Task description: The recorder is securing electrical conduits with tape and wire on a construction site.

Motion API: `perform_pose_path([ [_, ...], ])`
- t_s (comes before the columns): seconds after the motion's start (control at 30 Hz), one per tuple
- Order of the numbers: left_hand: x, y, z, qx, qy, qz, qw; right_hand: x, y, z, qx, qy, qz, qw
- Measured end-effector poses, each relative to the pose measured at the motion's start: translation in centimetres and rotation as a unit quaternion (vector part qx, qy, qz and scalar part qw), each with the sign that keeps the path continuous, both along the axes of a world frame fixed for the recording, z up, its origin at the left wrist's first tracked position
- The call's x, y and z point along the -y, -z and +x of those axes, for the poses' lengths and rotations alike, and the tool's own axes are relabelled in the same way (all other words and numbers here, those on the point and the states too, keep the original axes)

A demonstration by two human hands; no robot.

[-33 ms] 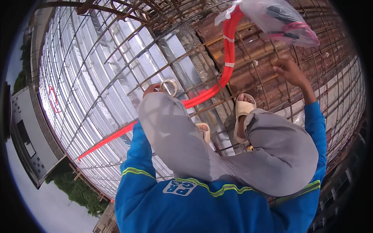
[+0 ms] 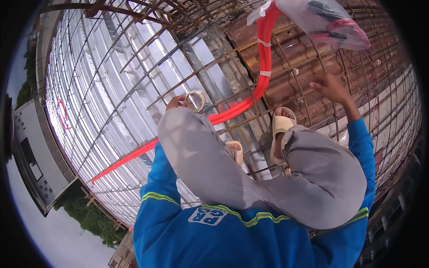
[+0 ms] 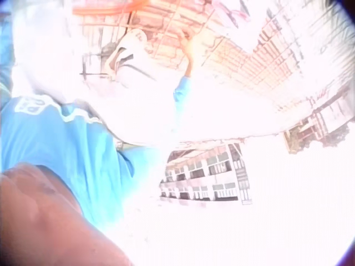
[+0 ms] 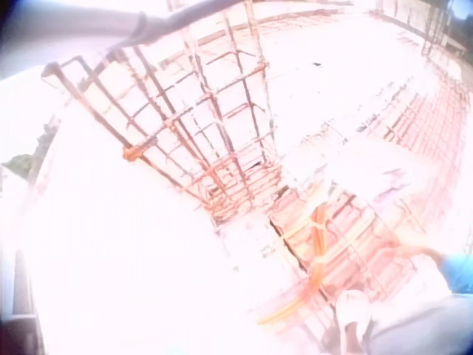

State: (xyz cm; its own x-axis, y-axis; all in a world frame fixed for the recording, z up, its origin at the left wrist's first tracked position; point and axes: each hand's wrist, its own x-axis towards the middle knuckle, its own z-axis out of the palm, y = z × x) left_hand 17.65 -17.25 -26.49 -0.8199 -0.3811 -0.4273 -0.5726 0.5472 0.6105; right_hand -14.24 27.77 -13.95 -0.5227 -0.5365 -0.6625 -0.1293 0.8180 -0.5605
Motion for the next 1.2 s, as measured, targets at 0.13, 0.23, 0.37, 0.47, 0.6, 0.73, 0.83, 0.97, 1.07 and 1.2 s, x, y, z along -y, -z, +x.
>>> perform_pose_path([
  [0.13, -1.0, 1.6, -0.1, -0.069, 0.012, -0.135, 0.988, 1.8, 6.2, 4.4, -0.027, -0.114, -0.021, 0.993],
  [0.23, -1.6, 0.6, -0.8, -0.054, 0.053, -0.16, 0.984, 4.0, 8.1, 5.7, -0.014, -0.131, -0.053, 0.99],
  [0.37, -1.4, -0.6, -2.4, -0.08, 0.089, -0.105, 0.987, 5.1, 8.3, 6.3, 0.012, -0.096, -0.071, 0.993],
  [0.47, -2.1, -0.9, -3.8, -0.077, 0.115, -0.142, 0.98, 3.8, 8.5, 7.0, -0.018, -0.086, -0.085, 0.992],
  [0.6, -0.1, 1.4, -4.3, -0.127, 0.195, -0.233, 0.944, 4.1, 5.5, 7.3, -0.036, -0.062, -0.062, 0.996],
  [0.73, 0.5, 0.3, -3.8, -0.096, 0.076, -0.116, 0.986, 1.7, 4.7, 7.2, -0.029, -0.057, -0.005, 0.998],
  [0.83, 0.6, -2.7, -3.0, -0.051, -0.08, 0.028, 0.995, -0.7, 4.1, 7.4, -0.041, -0.031, 0.002, 0.999],
  [0.97, 0.3, -6.8, -3.2, -0.099, -0.146, 0.064, 0.982, -3.3, 3.4, 6.8, -0.002, 0.04, -0.002, 0.999],
  [1.07, -1.1, -10.1, -4.6, -0.143, -0.217, 0.155, 0.953, -5.1, 2.0, 7.0, -0.06, 0.023, -0.001, 0.998],
  [1.2, -1.1, -16.3, -5.7, -0.124, -0.206, 0.111, 0.964, -5.1, 0.0, 7.6, -0.063, 0.05, -0.029, 0.996],
])
